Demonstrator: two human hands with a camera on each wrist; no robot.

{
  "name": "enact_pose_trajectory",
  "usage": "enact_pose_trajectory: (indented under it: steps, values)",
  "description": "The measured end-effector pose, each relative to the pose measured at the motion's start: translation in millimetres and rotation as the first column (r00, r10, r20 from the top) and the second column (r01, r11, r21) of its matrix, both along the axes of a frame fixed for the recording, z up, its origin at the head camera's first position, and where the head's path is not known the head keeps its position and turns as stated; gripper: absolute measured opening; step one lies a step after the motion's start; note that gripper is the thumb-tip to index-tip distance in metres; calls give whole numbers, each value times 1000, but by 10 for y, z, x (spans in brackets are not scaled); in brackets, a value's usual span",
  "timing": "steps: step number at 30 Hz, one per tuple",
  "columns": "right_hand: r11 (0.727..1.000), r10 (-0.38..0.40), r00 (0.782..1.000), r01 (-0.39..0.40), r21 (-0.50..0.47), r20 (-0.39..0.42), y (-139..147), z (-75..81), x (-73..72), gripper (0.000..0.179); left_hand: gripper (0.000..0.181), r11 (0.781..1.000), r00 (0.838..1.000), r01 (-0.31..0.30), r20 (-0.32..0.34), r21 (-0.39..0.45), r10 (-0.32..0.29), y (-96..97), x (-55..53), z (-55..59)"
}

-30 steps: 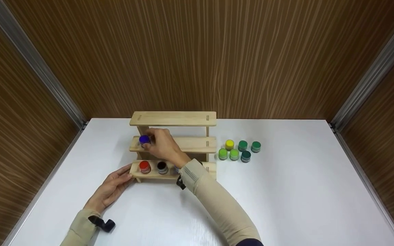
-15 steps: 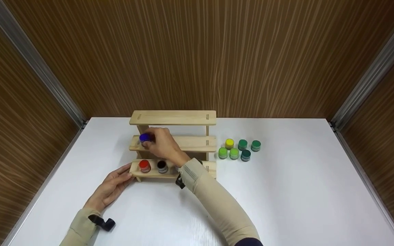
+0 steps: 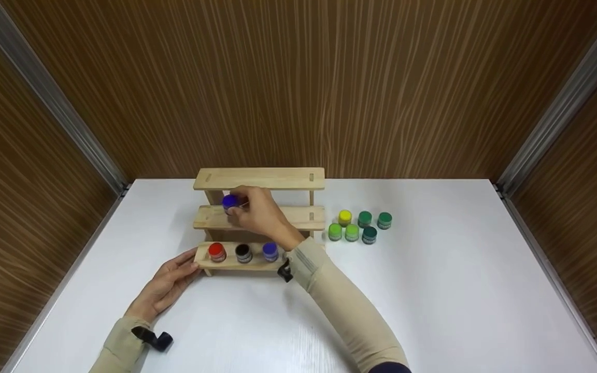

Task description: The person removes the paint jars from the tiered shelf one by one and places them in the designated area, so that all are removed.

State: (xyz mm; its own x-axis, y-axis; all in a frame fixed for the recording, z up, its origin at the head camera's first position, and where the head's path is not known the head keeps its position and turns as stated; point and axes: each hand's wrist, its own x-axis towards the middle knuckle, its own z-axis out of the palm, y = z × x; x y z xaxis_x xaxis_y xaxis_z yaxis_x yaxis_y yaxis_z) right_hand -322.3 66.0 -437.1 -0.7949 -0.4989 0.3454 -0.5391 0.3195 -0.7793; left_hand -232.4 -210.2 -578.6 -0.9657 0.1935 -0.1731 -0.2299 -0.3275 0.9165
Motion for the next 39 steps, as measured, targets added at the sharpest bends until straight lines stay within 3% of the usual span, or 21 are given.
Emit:
enact_pose_trajectory:
  steps: [23,39]
  values:
    - [996,-82,994,84,33,-67,819,199,158,37,68,1000,1000,-30,6,3,30,-55,-2,42]
    - [978,-182,981,187,87,-72,1309,129,221,39,69,1000,1000,-20,14,-7,20,-53,15,9]
